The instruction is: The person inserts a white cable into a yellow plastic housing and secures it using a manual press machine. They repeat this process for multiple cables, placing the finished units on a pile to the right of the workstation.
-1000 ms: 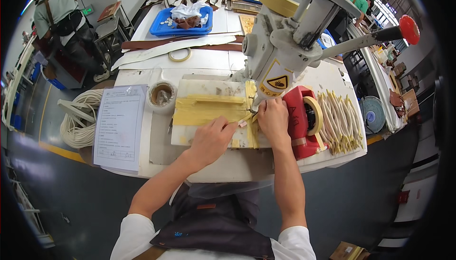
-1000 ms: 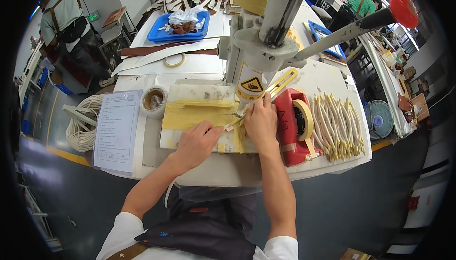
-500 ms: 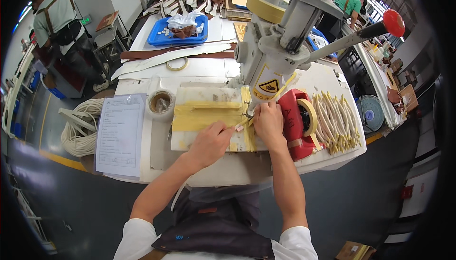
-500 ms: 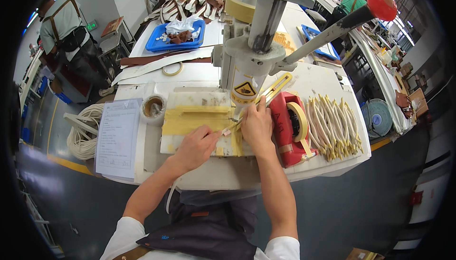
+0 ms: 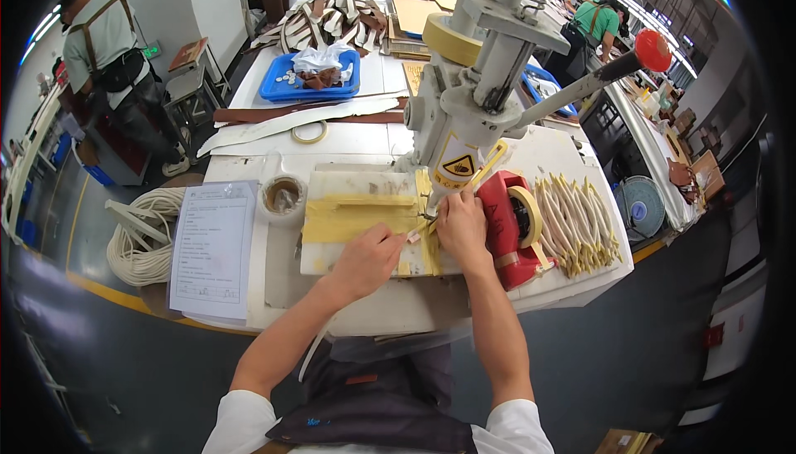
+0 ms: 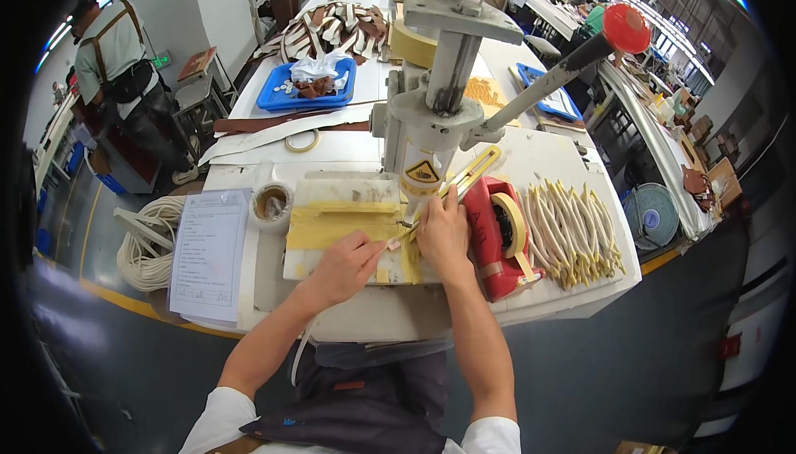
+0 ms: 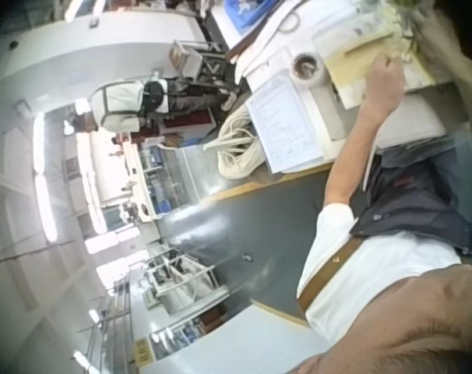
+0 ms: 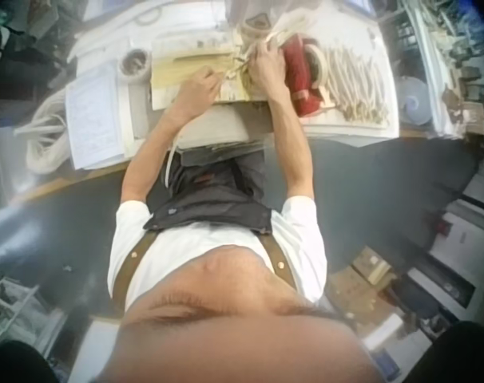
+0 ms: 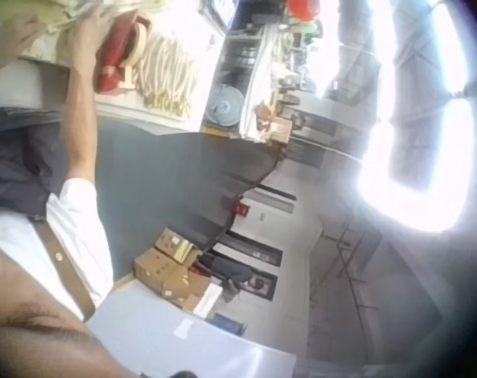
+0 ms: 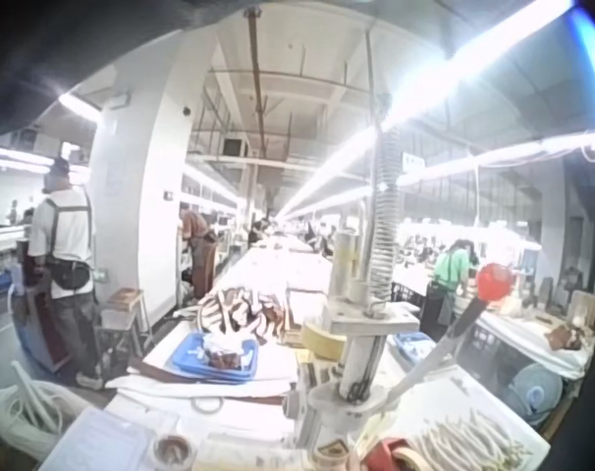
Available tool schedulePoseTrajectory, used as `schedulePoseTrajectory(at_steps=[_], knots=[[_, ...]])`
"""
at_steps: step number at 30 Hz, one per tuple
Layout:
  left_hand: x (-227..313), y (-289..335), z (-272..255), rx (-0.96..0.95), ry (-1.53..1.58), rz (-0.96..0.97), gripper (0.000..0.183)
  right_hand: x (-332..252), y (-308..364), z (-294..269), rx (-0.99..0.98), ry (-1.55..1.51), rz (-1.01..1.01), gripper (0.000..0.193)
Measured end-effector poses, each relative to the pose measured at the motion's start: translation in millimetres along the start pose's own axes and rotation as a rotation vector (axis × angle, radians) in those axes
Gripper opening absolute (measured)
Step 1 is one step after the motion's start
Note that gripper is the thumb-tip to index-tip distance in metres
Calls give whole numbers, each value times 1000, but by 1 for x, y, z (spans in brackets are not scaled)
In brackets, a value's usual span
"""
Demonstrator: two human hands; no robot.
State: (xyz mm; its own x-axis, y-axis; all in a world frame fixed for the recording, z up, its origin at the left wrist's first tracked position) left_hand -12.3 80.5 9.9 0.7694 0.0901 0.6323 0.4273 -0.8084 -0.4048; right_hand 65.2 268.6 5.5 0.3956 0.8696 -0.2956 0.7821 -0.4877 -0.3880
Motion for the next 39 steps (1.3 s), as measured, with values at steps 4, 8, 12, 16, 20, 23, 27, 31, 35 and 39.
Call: schedulePoseTrajectory(at_steps=[4, 8, 12, 16, 20, 23, 27, 31, 35, 39], knots=[[-2, 0, 3, -6, -3, 4, 17, -4, 5, -14, 132, -108, -19, 20], [-3, 0, 1, 26, 2, -7, 18, -4, 2, -75, 247, -293, 54, 33], [-2, -1, 3, 24, 15, -3, 17, -5, -25, -202, 809, -1041, -41, 47], [-9, 3, 1, 19, -28, -50, 16, -51, -90, -288, 532, -1611, -260, 55], [1, -3, 2, 16, -13, -36, 16, -45, -113, -318, 95, -1659, -492, 40], [1, -2, 3, 23, -18, -34, 16, -53, -88, -305, 254, -1627, -527, 31], [2, -1, 2, 27, -12, 5, 17, -62, 10, -259, 619, -1535, -573, 25], [1, 1, 5, -6, -66, 15, 21, -44, 67, -196, 853, -1302, -612, 29], [-2, 6, 2, 15, -90, 12, 25, -43, 50, -215, 639, -1239, -649, 43], [-7, 0, 2, 25, 19, -129, 31, -49, -19, -272, 524, -1511, -515, 44]])
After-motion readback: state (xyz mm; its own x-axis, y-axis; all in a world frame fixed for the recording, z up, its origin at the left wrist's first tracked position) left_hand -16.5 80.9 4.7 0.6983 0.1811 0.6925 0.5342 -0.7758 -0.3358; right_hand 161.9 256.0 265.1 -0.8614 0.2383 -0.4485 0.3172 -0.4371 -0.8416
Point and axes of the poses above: each hand's wrist, its own y-axis away from the middle knuckle, its own z-axis out of the palm, x = y × z, the point moved 5 cm from there along -y, towards the middle knuckle, and after that the axes turned 7 degrees about -z, right-handed, at the moved point
